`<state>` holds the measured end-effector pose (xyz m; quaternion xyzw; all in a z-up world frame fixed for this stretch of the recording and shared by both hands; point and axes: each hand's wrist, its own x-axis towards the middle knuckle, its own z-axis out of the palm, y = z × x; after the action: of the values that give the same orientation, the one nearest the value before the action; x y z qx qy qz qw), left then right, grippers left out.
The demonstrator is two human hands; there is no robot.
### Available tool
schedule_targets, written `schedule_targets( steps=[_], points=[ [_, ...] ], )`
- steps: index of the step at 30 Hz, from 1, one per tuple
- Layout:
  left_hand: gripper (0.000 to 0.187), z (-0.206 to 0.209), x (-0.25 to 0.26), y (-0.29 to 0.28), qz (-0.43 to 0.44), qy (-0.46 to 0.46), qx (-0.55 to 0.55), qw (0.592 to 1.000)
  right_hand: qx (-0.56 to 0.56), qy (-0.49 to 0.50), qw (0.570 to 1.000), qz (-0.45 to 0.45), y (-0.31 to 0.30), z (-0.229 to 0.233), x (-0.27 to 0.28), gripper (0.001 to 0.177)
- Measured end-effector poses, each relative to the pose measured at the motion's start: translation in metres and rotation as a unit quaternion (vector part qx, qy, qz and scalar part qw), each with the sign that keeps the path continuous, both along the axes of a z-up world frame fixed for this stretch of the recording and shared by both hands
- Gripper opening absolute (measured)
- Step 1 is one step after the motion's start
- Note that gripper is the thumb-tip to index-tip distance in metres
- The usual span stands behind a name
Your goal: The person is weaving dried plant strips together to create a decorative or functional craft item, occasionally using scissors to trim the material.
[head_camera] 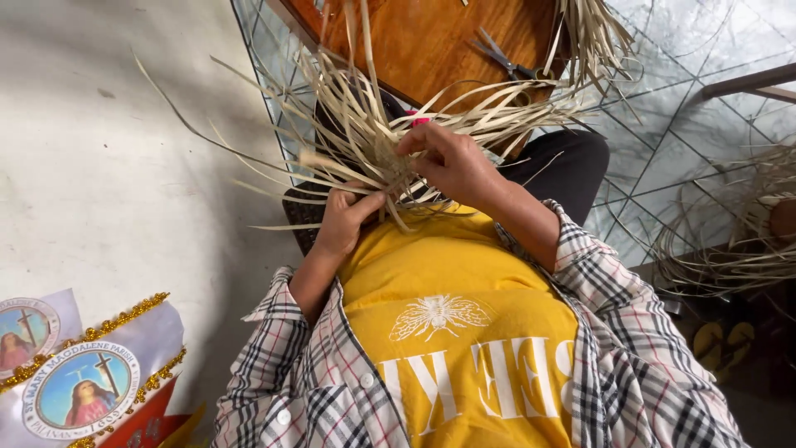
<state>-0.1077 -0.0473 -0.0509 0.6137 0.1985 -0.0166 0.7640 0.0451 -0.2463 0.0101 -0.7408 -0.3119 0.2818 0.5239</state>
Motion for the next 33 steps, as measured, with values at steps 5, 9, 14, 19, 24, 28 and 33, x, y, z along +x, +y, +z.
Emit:
schedule_targets(
  steps=[5,9,14,19,24,28,33],
  points=[
    [0.025,0.029,0.001,-0.012,0.044,0.028,-0.088,0.995,0.012,0.05,0.998,0.047,0.004,-0.018,-0.009,0.068],
    [0.011,0.046,0.011,-0.018,0.058,0.057,0.006,0.997,0.078,0.16,0.983,-0.034,0.007,-0.035,-0.015,0.076],
    [0.018,0.048,0.005,-0.018,0.02,-0.022,0.223,0.974,0.168,0.236,0.952,-0.104,0.005,-0.043,-0.016,0.063],
    [0.016,0.084,0.016,-0.018,-0.079,-0.049,0.359,0.929,0.161,0.271,0.948,-0.042,0.013,-0.036,-0.016,0.082],
    [0.022,0.096,0.03,-0.016,-0.122,-0.013,0.359,0.925,0.179,0.269,0.937,-0.132,0.014,-0.066,-0.021,0.055],
    [0.024,0.09,0.028,-0.014,-0.133,0.018,0.36,0.923,0.143,0.283,0.939,-0.131,0.011,-0.046,-0.021,0.031],
    [0.021,0.105,0.034,-0.016,-0.164,0.023,0.394,0.904,0.023,0.222,0.974,-0.048,0.009,-0.036,-0.015,0.039]
  ],
)
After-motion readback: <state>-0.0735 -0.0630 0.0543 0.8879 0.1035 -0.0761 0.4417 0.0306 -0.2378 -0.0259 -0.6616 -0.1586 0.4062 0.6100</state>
